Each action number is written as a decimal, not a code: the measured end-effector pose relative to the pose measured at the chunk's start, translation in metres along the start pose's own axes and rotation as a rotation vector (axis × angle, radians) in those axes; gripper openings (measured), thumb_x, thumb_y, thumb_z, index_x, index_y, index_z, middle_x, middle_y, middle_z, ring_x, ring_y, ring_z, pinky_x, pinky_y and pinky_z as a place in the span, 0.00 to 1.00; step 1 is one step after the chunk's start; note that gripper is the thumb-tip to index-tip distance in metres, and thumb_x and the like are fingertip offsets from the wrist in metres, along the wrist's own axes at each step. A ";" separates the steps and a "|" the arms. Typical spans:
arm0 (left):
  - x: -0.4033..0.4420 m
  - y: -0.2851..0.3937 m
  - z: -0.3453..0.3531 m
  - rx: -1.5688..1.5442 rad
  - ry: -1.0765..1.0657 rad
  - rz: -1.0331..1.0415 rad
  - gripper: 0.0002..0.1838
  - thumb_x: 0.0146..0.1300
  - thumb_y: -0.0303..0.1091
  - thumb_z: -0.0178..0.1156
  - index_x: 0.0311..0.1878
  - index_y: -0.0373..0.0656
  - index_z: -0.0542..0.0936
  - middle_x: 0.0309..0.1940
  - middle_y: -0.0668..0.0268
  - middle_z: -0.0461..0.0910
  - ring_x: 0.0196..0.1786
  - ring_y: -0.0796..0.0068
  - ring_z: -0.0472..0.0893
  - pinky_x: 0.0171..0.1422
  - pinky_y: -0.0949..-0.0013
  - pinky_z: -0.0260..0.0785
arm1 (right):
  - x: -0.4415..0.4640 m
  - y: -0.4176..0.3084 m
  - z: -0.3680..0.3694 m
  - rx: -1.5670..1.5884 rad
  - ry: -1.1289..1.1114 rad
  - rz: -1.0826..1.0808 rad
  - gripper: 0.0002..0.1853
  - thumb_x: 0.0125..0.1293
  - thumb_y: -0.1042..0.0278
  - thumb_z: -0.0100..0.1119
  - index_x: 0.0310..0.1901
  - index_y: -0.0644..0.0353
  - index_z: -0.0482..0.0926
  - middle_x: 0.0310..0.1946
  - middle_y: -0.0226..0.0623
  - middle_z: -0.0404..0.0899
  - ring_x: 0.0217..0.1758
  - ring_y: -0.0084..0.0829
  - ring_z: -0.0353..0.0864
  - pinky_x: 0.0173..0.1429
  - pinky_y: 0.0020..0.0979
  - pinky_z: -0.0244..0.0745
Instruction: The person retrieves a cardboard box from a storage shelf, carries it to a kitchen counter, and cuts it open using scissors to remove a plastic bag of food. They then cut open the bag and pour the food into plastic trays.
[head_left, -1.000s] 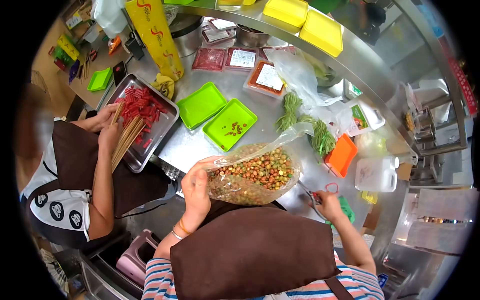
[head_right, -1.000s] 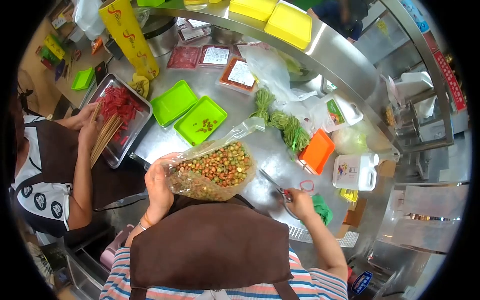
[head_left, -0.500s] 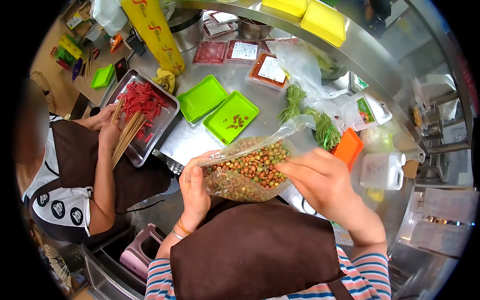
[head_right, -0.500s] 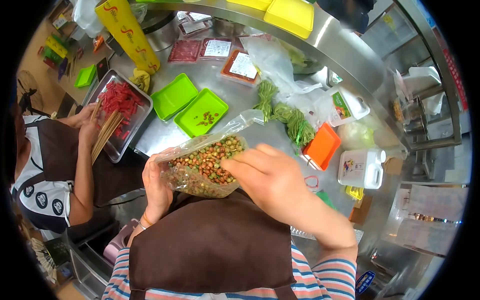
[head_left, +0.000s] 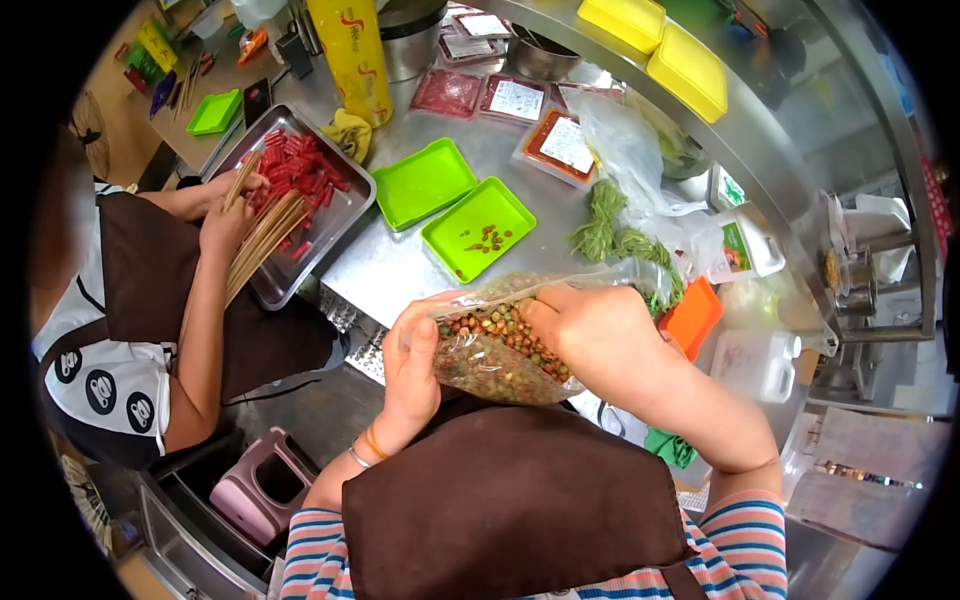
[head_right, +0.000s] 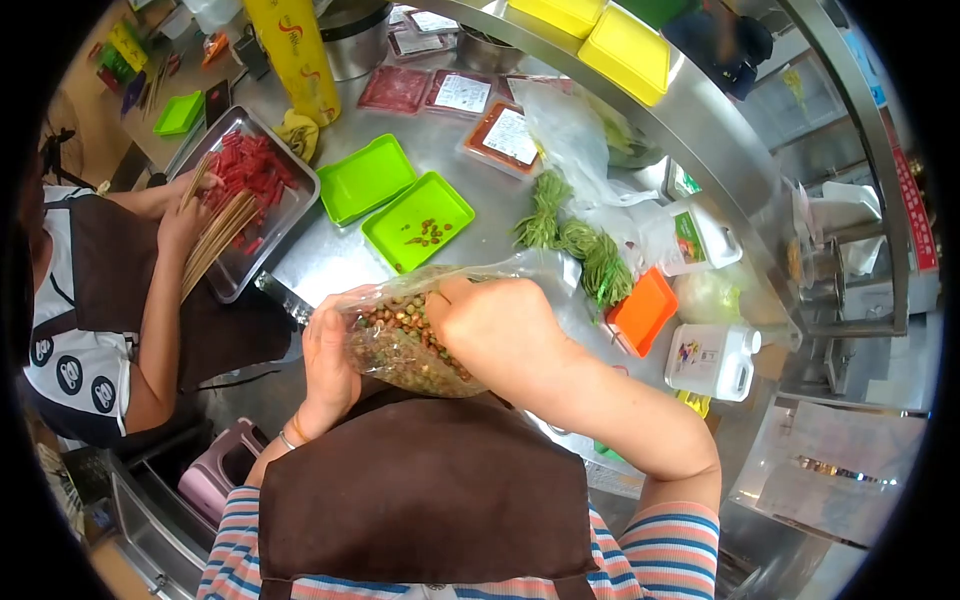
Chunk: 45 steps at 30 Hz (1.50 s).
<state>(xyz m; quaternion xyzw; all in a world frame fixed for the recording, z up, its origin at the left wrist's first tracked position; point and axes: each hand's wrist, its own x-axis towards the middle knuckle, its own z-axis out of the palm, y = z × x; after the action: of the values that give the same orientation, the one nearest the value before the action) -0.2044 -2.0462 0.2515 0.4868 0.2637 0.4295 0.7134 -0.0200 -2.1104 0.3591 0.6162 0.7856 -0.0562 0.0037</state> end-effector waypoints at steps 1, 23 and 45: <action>0.000 0.000 0.000 -0.018 -0.007 -0.009 0.26 0.70 0.50 0.51 0.49 0.31 0.75 0.51 0.57 0.78 0.52 0.72 0.76 0.61 0.69 0.66 | 0.002 -0.002 0.000 -0.015 -0.013 0.033 0.07 0.49 0.74 0.56 0.33 0.59 0.75 0.27 0.34 0.73 0.28 0.37 0.80 0.29 0.35 0.75; 0.003 0.000 -0.003 -0.024 -0.042 -0.073 0.19 0.72 0.44 0.50 0.45 0.35 0.77 0.50 0.58 0.77 0.57 0.70 0.73 0.65 0.67 0.60 | 0.017 -0.009 0.028 0.022 0.193 0.102 0.08 0.46 0.70 0.65 0.26 0.58 0.76 0.28 0.35 0.71 0.32 0.36 0.77 0.30 0.36 0.73; 0.002 0.001 -0.004 0.016 -0.039 -0.042 0.25 0.70 0.49 0.52 0.52 0.31 0.74 0.52 0.58 0.77 0.55 0.71 0.75 0.63 0.68 0.63 | -0.020 -0.063 -0.052 2.187 0.055 -0.563 0.07 0.55 0.75 0.69 0.35 0.64 0.82 0.32 0.41 0.80 0.32 0.34 0.78 0.33 0.31 0.72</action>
<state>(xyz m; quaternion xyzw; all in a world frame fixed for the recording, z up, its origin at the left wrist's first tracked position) -0.2070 -2.0427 0.2508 0.4950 0.2636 0.4026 0.7234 -0.0731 -2.1396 0.4173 0.0905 0.4254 -0.6989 -0.5678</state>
